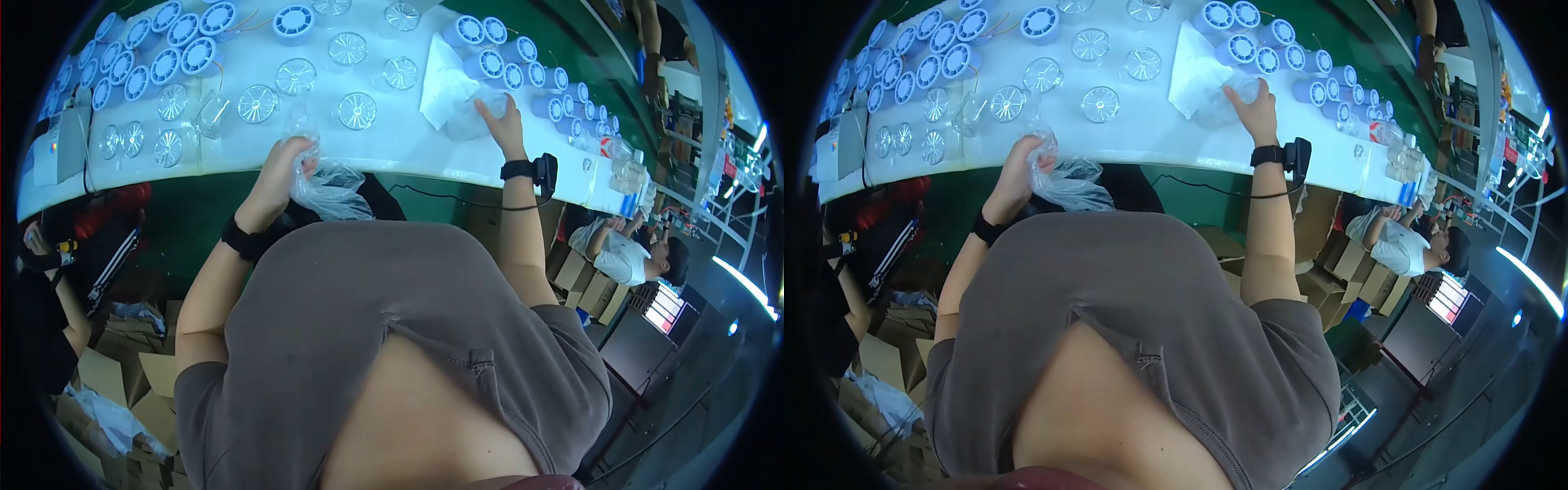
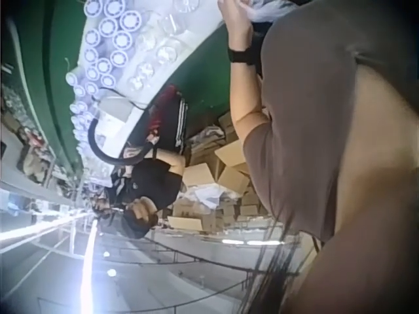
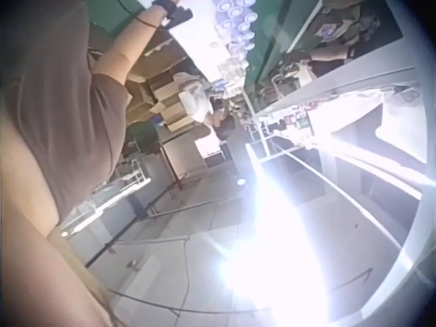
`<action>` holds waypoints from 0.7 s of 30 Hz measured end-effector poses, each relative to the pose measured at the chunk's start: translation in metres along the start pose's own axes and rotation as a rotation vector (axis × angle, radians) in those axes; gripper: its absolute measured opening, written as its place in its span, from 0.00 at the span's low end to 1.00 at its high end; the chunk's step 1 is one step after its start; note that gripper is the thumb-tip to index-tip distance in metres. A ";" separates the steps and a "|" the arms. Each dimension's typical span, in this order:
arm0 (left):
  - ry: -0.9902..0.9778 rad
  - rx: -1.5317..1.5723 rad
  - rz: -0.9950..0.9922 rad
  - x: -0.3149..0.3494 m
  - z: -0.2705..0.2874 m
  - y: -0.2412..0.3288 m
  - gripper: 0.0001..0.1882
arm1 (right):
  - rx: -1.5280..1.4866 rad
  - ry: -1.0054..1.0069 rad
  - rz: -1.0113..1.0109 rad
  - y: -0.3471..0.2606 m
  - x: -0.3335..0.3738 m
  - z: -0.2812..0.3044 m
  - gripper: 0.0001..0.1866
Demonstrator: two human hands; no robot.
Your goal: The person removes a plastic bag from a box, takes out a white component, and wipes it with a cloth. They repeat this process with other components, occasionally dampening the cloth with liquid from a bottle.
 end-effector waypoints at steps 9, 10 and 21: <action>0.199 -0.614 -0.614 -0.009 -0.067 0.053 0.20 | -0.888 0.298 -0.316 0.027 -0.005 0.027 0.19; 0.227 -0.618 -0.617 -0.009 -0.069 0.054 0.20 | -0.907 0.279 -0.305 0.010 -0.006 0.039 0.19; 0.607 -1.369 -0.740 0.034 -0.113 0.097 0.21 | -2.096 -1.006 -0.619 -0.233 0.056 -0.039 0.18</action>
Point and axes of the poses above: each hand's wrist, its own x-axis away from the middle knuckle, its own z-axis out of the back of the hand, y = z × x, the point moved 10 cm from there along -x, towards the middle knuckle, and after that the axes turned 5 degrees about z, right-handed, at the moved point
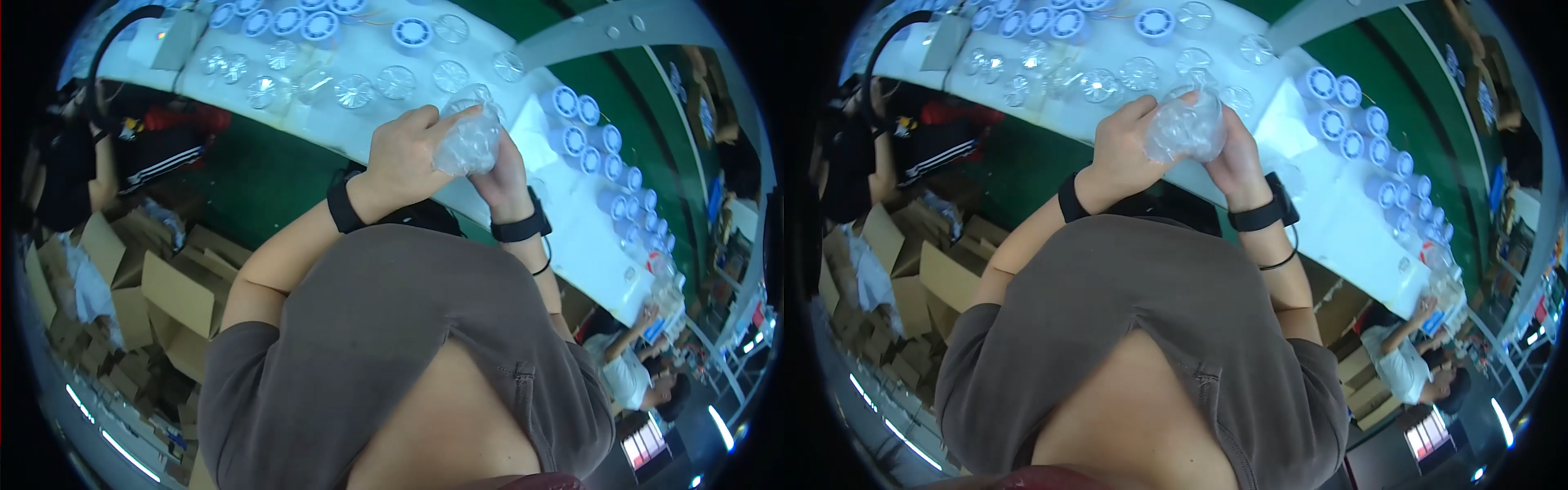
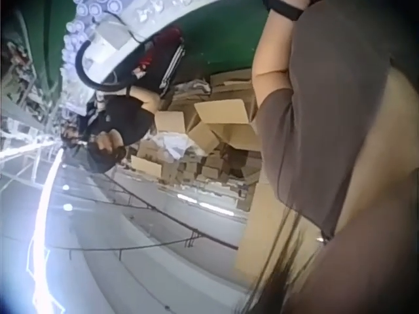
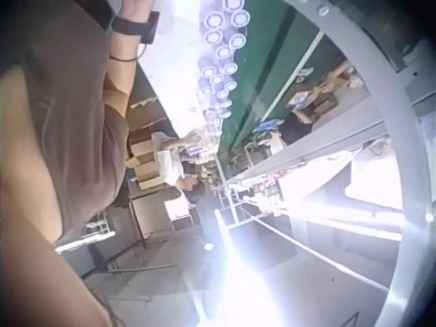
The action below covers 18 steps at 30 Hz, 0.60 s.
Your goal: The person removes a plastic bag from a box, takes out a white component, and wipes it with a cloth. They repeat this process with other components, occasionally dampening the cloth with liquid from a bottle.
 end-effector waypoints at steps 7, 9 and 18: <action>0.318 0.175 -0.017 0.003 0.032 -0.036 0.12 | 0.389 -0.107 -0.042 0.001 -0.049 -0.037 0.19; 0.305 0.331 0.139 -0.002 0.030 -0.053 0.10 | 0.422 -0.111 0.015 -0.005 -0.061 -0.034 0.20; 0.364 1.051 0.525 -0.015 0.019 -0.097 0.07 | 0.828 -0.117 0.353 -0.040 -0.054 -0.015 0.23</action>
Point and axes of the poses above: each hand's wrist, its own x-axis away from the middle knuckle, its own z-axis out of the back of the hand, y = z × x, the point moved 10 cm from there along -x, towards the middle knuckle, and after that the axes turned 5 degrees about z, right-handed, at the moved point
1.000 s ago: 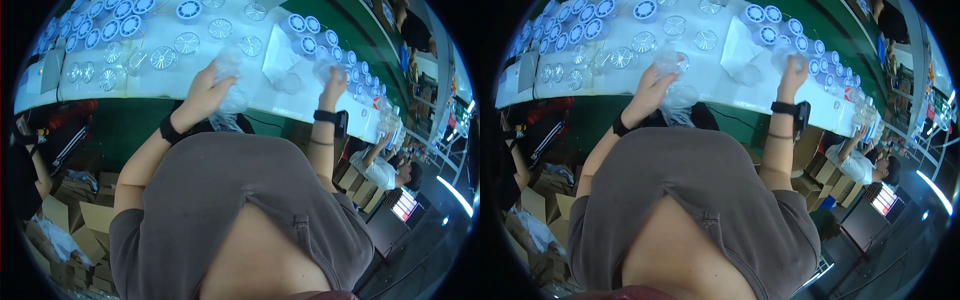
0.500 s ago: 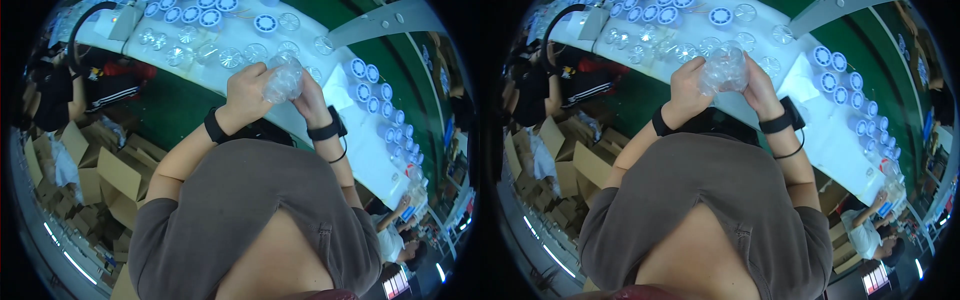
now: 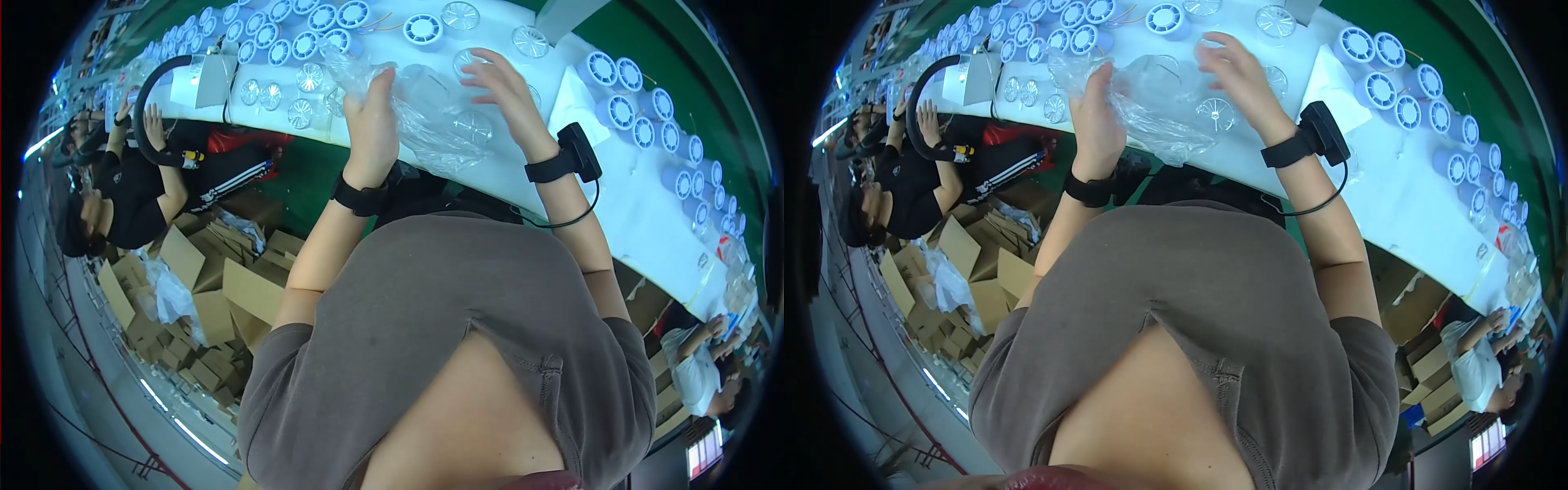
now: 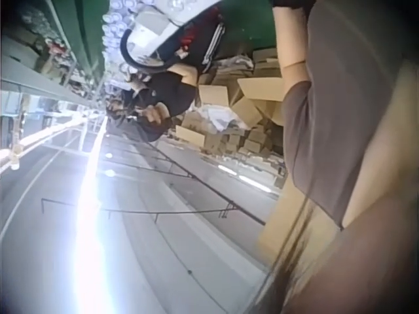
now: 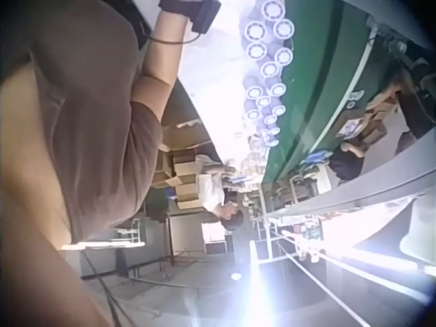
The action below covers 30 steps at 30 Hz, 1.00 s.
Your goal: The person removes a plastic bag from a box, takes out a white component, and wipes it with a cloth. They repeat this process with other components, occasionally dampening the cloth with liquid from a bottle.
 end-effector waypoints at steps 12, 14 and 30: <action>-0.251 -0.320 -0.173 0.008 -0.039 0.031 0.09 | 0.173 -0.260 0.238 -0.014 -0.013 -0.040 0.14; -0.254 -0.435 -0.279 0.012 -0.041 0.036 0.09 | 0.068 -0.236 0.238 -0.020 -0.018 -0.036 0.13; 0.029 -0.240 -0.071 0.002 0.108 0.015 0.12 | 1.577 0.403 0.131 -0.033 0.169 0.122 0.30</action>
Point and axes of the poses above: each hand's wrist, its own x-axis away from the middle knuckle, its own z-axis out of the back of the hand, y = z × x, the point moved 10 cm from there along -x, towards the middle knuckle, and after that the axes turned 5 degrees about z, right-handed, at the moved point
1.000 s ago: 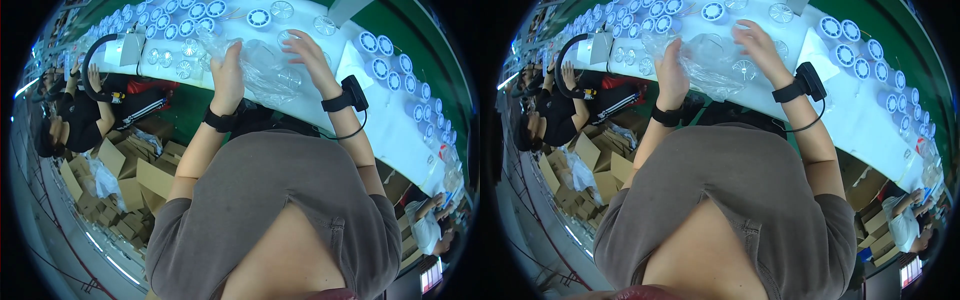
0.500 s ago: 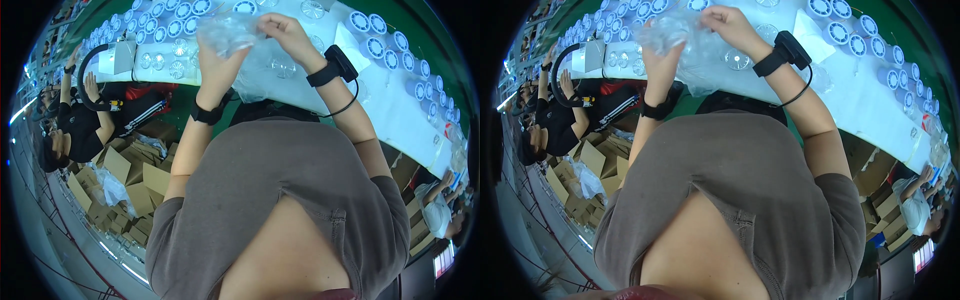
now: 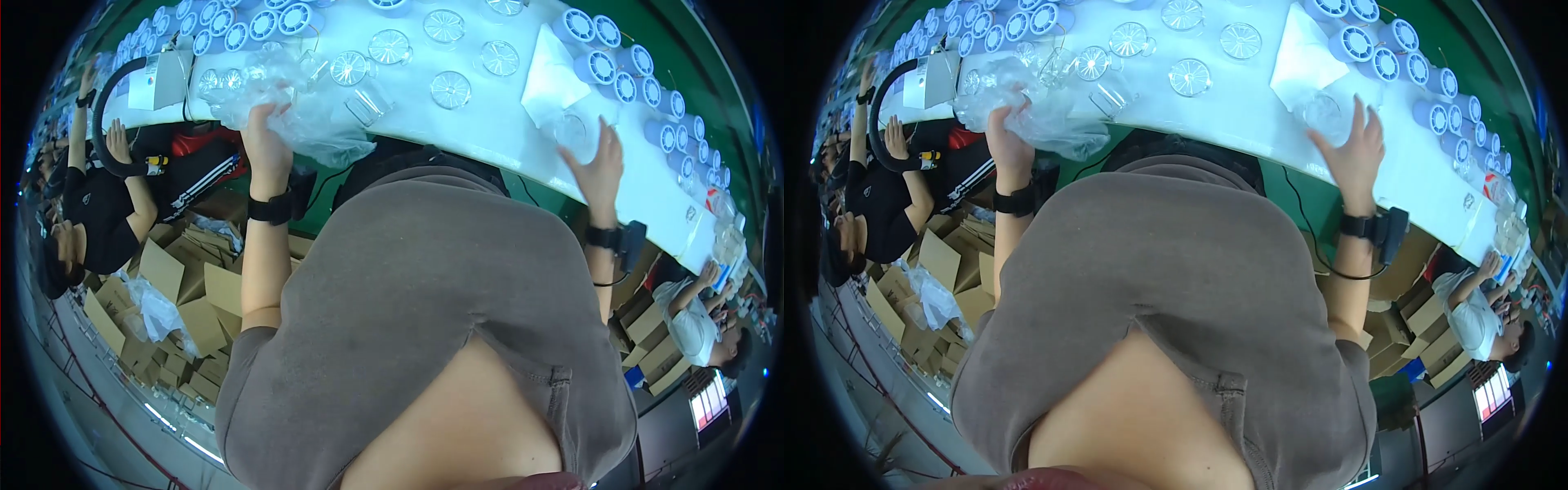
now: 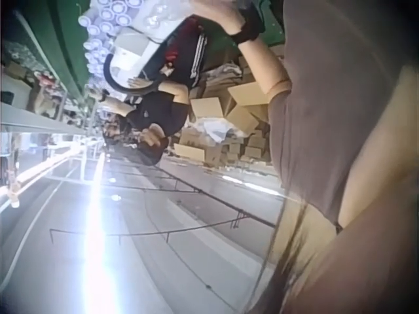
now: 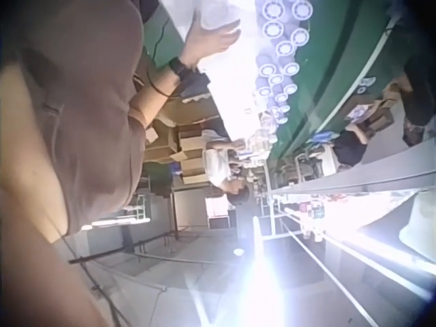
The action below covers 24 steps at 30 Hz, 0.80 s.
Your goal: The person removes a plastic bag from a box, takes out a white component, and wipes it with a cloth. They repeat this process with other components, occasionally dampening the cloth with liquid from a bottle.
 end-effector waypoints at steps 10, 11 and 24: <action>-0.280 -0.611 0.046 0.017 -0.038 -0.052 0.12 | -0.385 0.045 -0.166 0.008 0.014 -0.046 0.36; -0.294 -0.601 0.045 0.016 -0.040 -0.053 0.12 | -0.403 0.052 -0.203 0.009 0.012 -0.049 0.34; -0.755 -0.338 -0.287 0.049 -0.113 0.029 0.23 | -2.239 -0.578 -0.662 -0.175 -0.034 -0.036 0.24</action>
Point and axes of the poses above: each hand's wrist, its own x-axis away from the middle knuckle, its own z-axis out of the back of the hand, y = z × x, the point moved 10 cm from there along -x, towards the middle knuckle, and after that the axes turned 5 degrees about z, right-handed, at the moved point
